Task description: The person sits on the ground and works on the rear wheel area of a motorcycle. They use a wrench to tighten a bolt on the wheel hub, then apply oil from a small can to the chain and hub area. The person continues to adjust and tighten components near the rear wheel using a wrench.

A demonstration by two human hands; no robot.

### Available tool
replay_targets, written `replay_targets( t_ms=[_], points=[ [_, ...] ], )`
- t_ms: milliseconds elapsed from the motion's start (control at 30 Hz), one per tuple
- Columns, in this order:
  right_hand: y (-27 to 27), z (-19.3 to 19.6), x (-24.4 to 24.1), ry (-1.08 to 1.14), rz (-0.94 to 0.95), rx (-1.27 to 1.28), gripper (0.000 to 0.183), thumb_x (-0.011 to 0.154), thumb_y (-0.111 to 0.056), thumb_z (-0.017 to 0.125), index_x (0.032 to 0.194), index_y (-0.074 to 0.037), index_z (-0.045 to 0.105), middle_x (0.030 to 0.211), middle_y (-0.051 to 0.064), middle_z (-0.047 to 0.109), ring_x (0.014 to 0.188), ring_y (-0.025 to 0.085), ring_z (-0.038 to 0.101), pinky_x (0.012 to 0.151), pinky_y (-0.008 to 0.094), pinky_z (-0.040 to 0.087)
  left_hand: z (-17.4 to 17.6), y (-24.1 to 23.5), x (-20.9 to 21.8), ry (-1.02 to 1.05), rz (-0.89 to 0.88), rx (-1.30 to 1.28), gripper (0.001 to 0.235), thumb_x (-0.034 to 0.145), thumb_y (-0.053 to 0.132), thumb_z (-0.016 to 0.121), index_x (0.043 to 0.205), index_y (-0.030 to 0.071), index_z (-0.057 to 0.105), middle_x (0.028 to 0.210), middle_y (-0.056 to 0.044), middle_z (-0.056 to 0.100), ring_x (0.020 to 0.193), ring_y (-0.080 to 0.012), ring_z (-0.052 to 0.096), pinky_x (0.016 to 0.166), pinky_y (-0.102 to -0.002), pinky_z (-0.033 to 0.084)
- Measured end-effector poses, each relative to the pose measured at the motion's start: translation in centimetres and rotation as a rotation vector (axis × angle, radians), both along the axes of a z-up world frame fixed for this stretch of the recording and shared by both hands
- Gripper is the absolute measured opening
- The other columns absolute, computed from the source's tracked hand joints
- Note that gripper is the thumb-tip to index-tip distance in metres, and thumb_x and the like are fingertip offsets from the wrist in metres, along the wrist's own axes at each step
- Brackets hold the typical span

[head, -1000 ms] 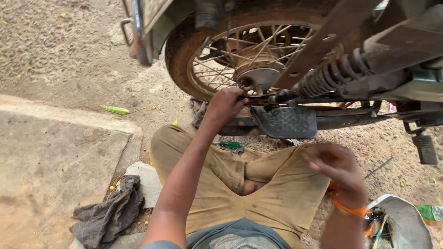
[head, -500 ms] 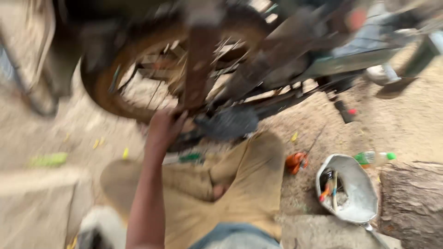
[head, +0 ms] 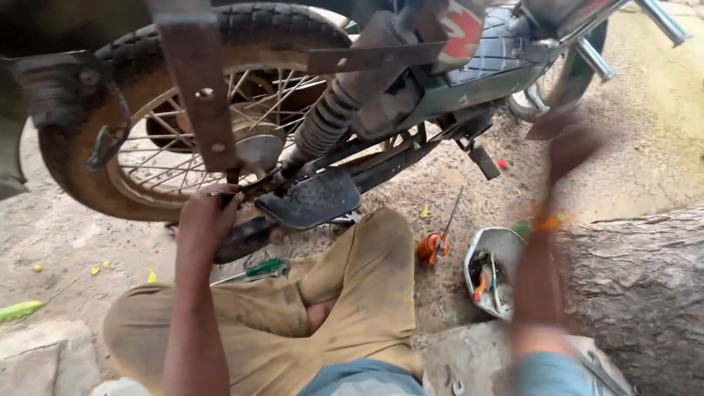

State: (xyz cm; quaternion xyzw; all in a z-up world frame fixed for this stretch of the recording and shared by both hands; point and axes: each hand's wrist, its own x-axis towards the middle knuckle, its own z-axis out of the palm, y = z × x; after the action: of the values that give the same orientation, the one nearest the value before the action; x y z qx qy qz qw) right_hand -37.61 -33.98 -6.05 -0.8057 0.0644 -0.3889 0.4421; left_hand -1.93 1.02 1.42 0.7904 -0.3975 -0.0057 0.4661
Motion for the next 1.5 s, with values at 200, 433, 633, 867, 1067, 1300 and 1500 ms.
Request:
replay_targets(
  t_ms=[200,433,633,867,1067,1300,1500],
  points=[
    [16.2,10.1,15.3,-0.096,0.019,-0.085,0.017,0.088,-0.015,0.081,0.098,-0.002,0.075,0.085,0.010,0.072,0.066,0.018,0.064,0.057,0.030,0.053,1.4,-0.3,0.0,0.145,-0.016,0.080,0.023,0.093,0.029,0.071,0.109,0.014,0.078,0.083,-0.020,0.072,0.076,-0.0386,0.071,0.067,-0.050,0.054],
    [24.9,16.0,22.0,0.187,0.073,-0.282,0.046,0.096,-0.027,0.073,0.137,-0.010,0.059,0.089,0.008,0.064,0.072,0.023,0.064,0.064,0.037,0.053,-2.0,-0.1,1.4,-0.033,-0.040,0.051,0.020,0.086,0.020,0.072,0.100,0.005,0.073,0.087,-0.023,0.071,0.081,-0.0438,0.068,0.066,-0.050,0.053],
    [23.5,14.4,23.7,0.215,0.128,-0.462,0.034,0.105,-0.026,0.065,0.137,-0.015,0.061,0.098,0.009,0.063,0.080,0.028,0.066,0.072,0.042,0.055,-0.5,-0.2,1.1,-0.077,-0.029,0.043,0.018,0.081,0.012,0.070,0.097,0.004,0.071,0.090,-0.024,0.070,0.086,-0.0466,0.067,0.067,-0.052,0.054],
    [22.1,15.8,24.6,0.037,0.163,-0.506,0.032,0.093,-0.023,0.071,0.120,-0.014,0.059,0.120,0.014,0.063,0.107,0.036,0.064,0.093,0.048,0.055,0.5,-0.3,1.2,-0.183,-0.085,-0.008,0.019,0.075,0.014,0.072,0.093,0.007,0.074,0.088,-0.023,0.072,0.079,-0.0452,0.068,0.065,-0.052,0.054],
    [22.7,15.0,26.0,0.104,0.118,-0.610,0.020,0.097,-0.016,0.064,0.113,-0.005,0.063,0.106,0.014,0.063,0.095,0.036,0.065,0.082,0.048,0.053,2.5,0.0,0.6,0.203,-0.005,-0.036,0.019,0.084,0.018,0.069,0.096,0.003,0.073,0.087,-0.024,0.069,0.084,-0.0461,0.066,0.072,-0.052,0.053],
    [22.0,15.2,29.6,0.232,0.054,-0.505,0.018,0.104,-0.018,0.062,0.098,-0.003,0.056,0.088,0.017,0.060,0.081,0.038,0.065,0.072,0.045,0.053,3.1,-0.3,0.3,0.213,0.028,-0.019,0.021,0.082,0.016,0.065,0.097,0.004,0.073,0.089,-0.024,0.071,0.089,-0.0465,0.066,0.073,-0.054,0.053],
    [23.1,17.0,28.2,0.093,0.049,-0.424,0.011,0.104,-0.011,0.062,0.104,-0.002,0.055,0.086,0.017,0.063,0.073,0.037,0.065,0.065,0.043,0.052,1.7,-0.5,0.3,0.117,0.095,0.118,0.025,0.087,0.028,0.070,0.098,0.006,0.073,0.093,-0.022,0.072,0.090,-0.0454,0.067,0.075,-0.056,0.052]
  ],
)
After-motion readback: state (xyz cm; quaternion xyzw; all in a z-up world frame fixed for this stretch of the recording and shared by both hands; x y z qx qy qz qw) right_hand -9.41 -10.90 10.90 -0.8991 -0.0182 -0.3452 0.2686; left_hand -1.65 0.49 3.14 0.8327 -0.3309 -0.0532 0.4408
